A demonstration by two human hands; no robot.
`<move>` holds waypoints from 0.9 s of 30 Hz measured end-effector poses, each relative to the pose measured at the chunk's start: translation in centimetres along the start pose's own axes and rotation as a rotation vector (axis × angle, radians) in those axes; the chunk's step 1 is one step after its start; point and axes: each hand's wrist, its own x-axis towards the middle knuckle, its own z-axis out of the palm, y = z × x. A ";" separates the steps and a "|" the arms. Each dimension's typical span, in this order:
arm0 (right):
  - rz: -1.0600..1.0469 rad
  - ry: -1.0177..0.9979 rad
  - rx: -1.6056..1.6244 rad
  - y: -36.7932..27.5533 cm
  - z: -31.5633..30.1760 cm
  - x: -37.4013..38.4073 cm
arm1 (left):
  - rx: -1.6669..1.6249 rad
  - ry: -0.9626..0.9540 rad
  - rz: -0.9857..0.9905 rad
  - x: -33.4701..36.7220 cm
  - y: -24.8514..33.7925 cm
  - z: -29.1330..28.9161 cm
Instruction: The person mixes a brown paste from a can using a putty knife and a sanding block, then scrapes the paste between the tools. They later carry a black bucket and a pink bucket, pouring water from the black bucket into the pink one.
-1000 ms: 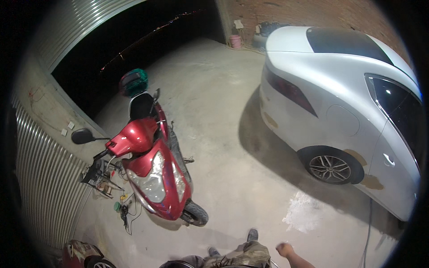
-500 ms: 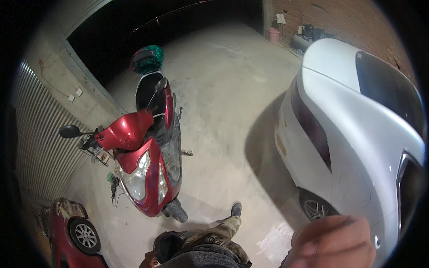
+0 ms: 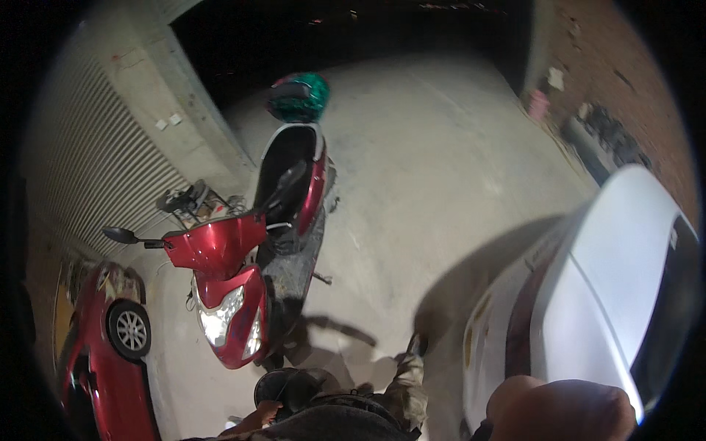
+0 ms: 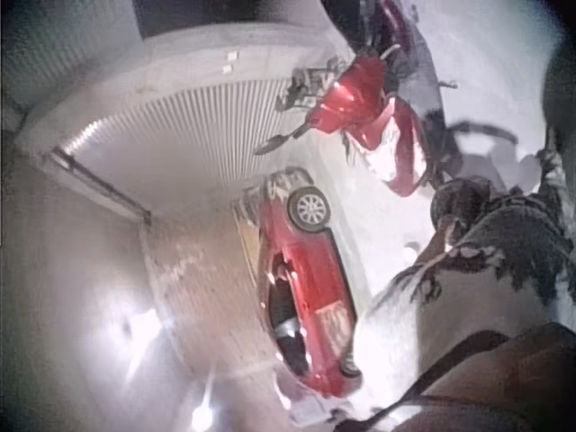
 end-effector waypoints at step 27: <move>1.375 0.426 -0.106 74.2 -34.4 -22.8 | 0.185 -0.042 0.108 0.9 69.7 33.8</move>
